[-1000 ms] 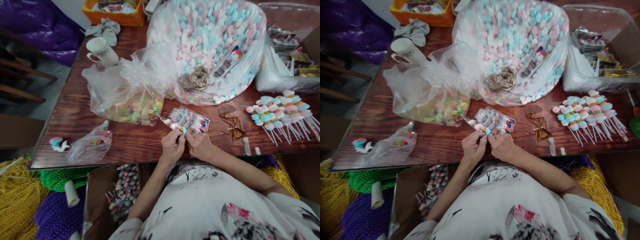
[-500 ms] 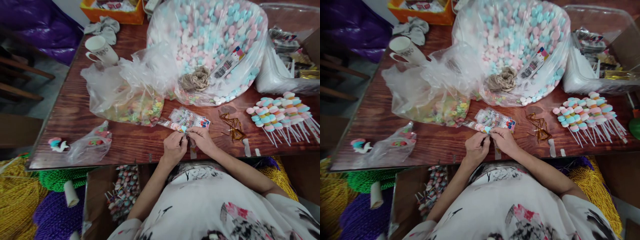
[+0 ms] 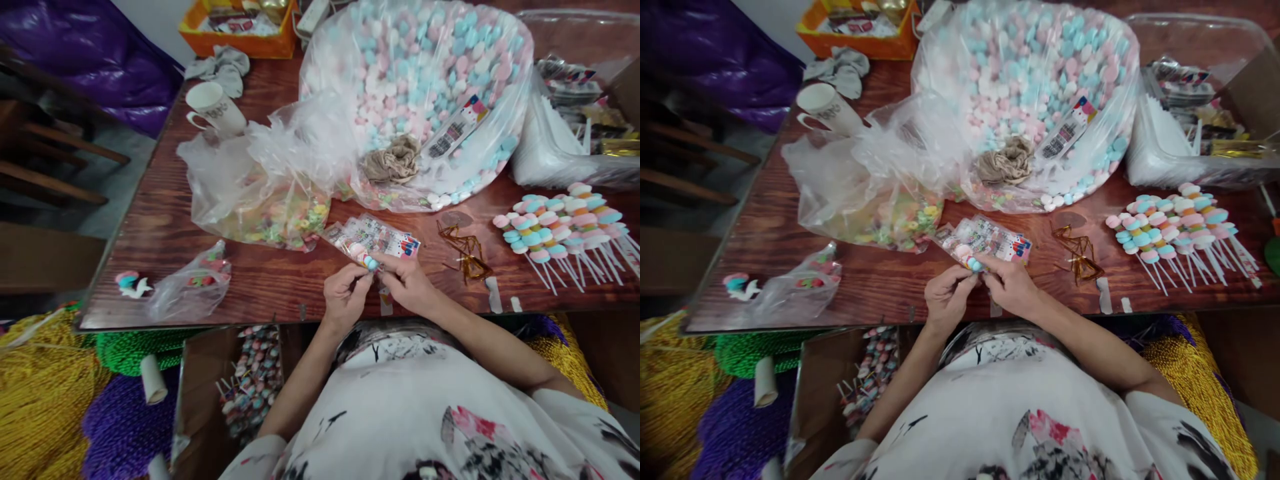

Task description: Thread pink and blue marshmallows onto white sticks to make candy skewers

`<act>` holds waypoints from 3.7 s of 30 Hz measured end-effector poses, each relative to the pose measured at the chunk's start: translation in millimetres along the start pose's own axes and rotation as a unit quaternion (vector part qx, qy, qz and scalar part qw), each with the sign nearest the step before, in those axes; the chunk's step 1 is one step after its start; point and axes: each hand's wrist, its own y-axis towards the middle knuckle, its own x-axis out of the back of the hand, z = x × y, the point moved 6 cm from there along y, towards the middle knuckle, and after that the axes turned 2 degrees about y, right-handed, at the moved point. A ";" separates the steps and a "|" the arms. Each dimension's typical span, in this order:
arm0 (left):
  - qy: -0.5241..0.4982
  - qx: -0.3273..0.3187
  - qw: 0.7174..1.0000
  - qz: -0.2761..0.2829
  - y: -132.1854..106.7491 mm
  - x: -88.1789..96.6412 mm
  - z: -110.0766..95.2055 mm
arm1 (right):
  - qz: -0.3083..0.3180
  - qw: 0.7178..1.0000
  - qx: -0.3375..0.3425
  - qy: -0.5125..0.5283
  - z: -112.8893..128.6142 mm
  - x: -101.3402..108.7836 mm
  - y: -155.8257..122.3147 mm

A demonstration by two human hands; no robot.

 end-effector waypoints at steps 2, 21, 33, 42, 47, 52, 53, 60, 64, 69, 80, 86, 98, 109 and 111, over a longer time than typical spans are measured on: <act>-0.014 0.022 1.000 0.000 -0.3 1.5 2.2 | -0.002 0.989 0.049 -0.138 3.1 1.8 -3.9; 0.236 -0.131 0.962 0.035 -9.8 -12.8 -12.9 | 0.097 0.962 0.022 -0.253 -0.5 -14.0 -1.4; 0.192 -0.077 0.978 0.034 -8.2 -11.6 -6.4 | 0.039 0.960 0.069 -0.270 2.7 -4.3 -21.6; 0.176 -0.068 0.981 0.040 -7.6 -12.2 -6.5 | -0.054 0.990 0.005 -0.133 -11.5 6.5 -18.9; 0.165 -0.060 0.984 0.035 -7.3 -11.4 -5.5 | -0.053 0.978 0.077 -0.185 -4.6 0.9 -21.6; 0.196 -0.103 0.974 0.051 -9.7 -15.6 -9.3 | -0.011 0.948 0.073 -0.310 -1.2 -8.7 -21.5; 0.201 -0.110 0.972 0.055 -10.4 -16.8 -9.5 | 0.001 0.939 0.069 -0.336 -1.2 -10.4 -20.6; 0.186 -0.100 0.972 0.099 -14.1 -18.2 -12.7 | 0.055 0.930 0.097 -0.350 4.3 -0.9 -10.3; 0.162 -0.126 0.974 0.099 1.6 5.5 -35.6 | 0.045 0.907 0.172 -0.383 27.1 19.7 -6.1; 0.226 -0.192 0.954 0.052 41.4 34.8 -63.4 | 0.088 0.862 0.219 -0.448 62.9 33.0 8.7; 0.145 -0.027 0.989 0.033 24.7 27.7 -43.1 | 0.171 0.911 0.217 -0.306 104.2 19.7 38.9; 0.080 -0.003 0.997 0.018 24.5 41.3 -39.4 | 0.209 0.965 0.145 -0.071 100.2 6.4 57.8; -0.104 0.103 0.989 0.034 31.2 40.1 -16.2 | 0.118 0.960 0.223 -0.122 102.1 -19.5 61.2; -0.253 0.229 0.939 0.048 18.6 27.9 -1.8 | 0.125 0.958 0.229 -0.114 96.5 -8.1 48.5; -0.243 0.246 0.937 0.057 18.5 27.9 -1.4 | 0.131 0.952 0.249 -0.120 98.3 -8.2 47.4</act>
